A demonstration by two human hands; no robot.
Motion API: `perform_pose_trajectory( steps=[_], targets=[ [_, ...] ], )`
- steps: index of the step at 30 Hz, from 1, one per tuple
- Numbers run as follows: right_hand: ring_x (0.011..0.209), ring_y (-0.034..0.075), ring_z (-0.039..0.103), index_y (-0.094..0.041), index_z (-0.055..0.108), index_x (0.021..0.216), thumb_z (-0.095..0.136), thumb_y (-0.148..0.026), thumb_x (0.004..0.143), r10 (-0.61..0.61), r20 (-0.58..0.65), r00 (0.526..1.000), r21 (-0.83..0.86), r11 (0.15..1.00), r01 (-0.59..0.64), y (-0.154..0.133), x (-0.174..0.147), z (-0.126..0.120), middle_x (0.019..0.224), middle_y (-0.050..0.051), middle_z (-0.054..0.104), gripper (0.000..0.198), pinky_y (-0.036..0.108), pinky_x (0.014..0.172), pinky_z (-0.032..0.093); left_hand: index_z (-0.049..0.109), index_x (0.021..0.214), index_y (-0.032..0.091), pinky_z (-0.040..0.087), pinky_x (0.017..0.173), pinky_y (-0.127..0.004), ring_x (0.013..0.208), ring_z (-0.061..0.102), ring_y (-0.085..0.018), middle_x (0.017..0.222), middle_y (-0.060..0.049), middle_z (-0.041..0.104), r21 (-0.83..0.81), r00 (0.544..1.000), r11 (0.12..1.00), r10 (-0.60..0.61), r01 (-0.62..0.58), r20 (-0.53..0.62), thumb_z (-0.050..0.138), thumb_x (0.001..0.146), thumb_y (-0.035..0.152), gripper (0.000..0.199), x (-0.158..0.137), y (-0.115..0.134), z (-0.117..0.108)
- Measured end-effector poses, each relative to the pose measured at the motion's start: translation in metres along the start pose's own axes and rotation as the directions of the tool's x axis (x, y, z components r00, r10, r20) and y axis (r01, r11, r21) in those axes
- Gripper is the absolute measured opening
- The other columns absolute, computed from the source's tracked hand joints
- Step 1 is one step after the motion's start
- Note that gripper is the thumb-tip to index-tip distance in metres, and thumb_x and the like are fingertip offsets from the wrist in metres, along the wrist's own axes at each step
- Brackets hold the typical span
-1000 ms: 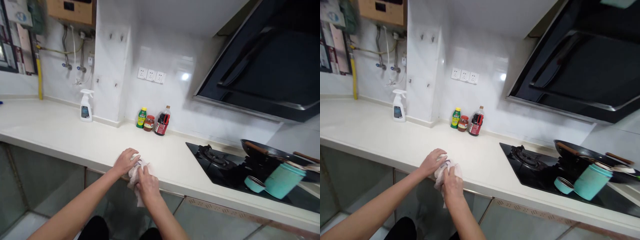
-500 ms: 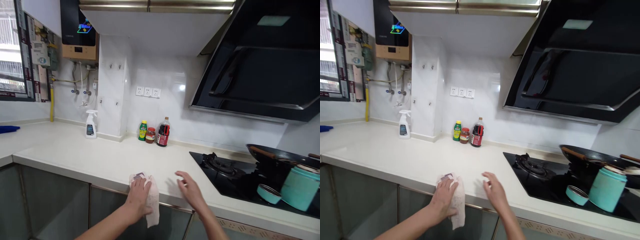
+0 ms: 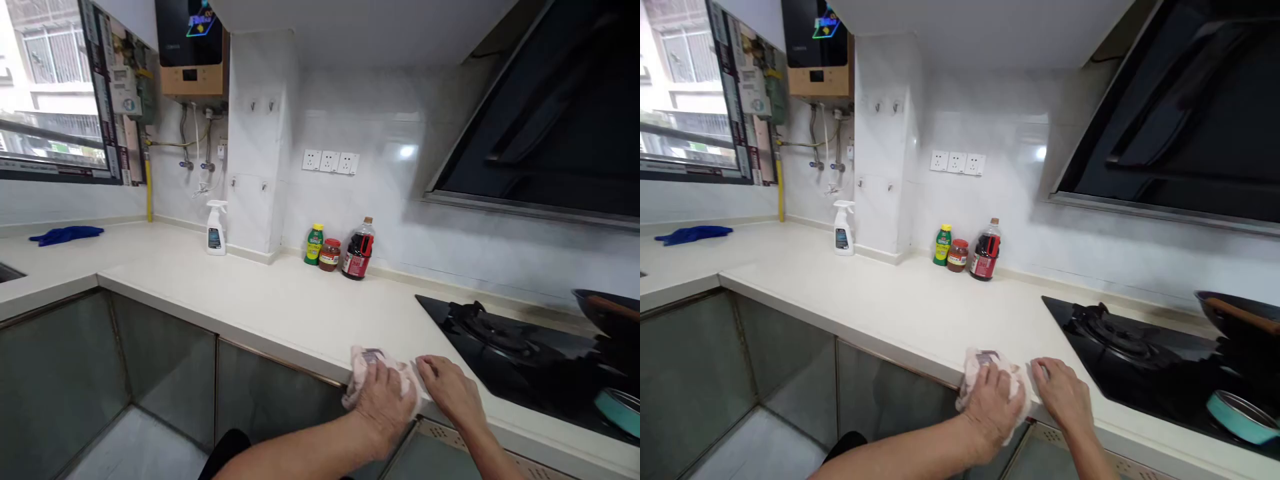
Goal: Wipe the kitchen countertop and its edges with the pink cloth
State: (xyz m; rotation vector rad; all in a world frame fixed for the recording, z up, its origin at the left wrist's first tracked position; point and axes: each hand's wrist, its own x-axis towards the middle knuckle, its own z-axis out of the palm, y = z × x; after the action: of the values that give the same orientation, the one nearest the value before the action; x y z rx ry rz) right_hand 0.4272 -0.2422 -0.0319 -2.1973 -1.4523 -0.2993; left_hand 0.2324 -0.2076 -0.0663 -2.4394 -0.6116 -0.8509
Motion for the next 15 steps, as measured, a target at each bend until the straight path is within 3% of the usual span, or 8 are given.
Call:
perform_pose_trajectory(
  steps=[3,7,11,15],
  targets=[
    [0.119,0.029,0.055,-0.026,0.065,0.109,0.026,-0.056,0.090,0.016,0.045,0.999,-0.054,0.998,-0.014,0.007,0.001,0.000,0.126,0.006,0.063,0.054,0.045,0.095,0.044,0.054,0.132,0.021,0.033,0.096,-0.052,0.108,0.057,-0.033,0.122,-0.016,0.062,0.047,0.987,0.996,0.077,-0.071,-0.138,0.051,0.094,0.031,0.040,0.005,0.010,0.008],
    [0.121,0.028,0.054,-0.027,0.063,0.114,0.024,-0.056,0.088,0.016,0.078,0.997,-0.057,0.998,-0.012,0.015,0.001,0.005,0.131,0.005,0.061,0.056,0.045,0.095,0.044,0.049,0.138,0.021,0.036,0.090,-0.045,0.099,0.058,-0.027,0.119,-0.015,0.061,0.068,0.973,0.988,0.152,-0.142,-0.175,0.051,0.094,0.028,0.044,-0.004,-0.011,0.002],
    [0.124,0.027,0.053,-0.028,0.062,0.115,0.022,-0.057,0.086,0.003,0.076,0.997,-0.025,1.000,-0.001,0.017,0.001,0.007,0.133,0.004,0.059,0.057,0.045,0.098,0.044,0.044,0.142,0.019,0.039,0.090,-0.043,0.101,0.057,-0.027,0.122,-0.015,0.059,0.003,0.971,0.979,0.204,-0.205,-0.122,0.062,0.089,0.037,0.058,-0.029,-0.057,-0.013],
    [0.125,0.028,0.053,-0.028,0.063,0.114,0.022,-0.056,0.085,-0.003,0.085,0.996,-0.015,1.000,0.004,0.016,-0.001,0.004,0.133,0.004,0.060,0.058,0.045,0.096,0.046,0.043,0.142,0.019,0.038,0.102,-0.046,0.115,0.052,-0.030,0.131,-0.015,0.056,-0.082,0.974,0.973,0.211,-0.217,-0.080,0.079,0.070,0.052,0.087,-0.075,-0.129,-0.024]
  ],
)
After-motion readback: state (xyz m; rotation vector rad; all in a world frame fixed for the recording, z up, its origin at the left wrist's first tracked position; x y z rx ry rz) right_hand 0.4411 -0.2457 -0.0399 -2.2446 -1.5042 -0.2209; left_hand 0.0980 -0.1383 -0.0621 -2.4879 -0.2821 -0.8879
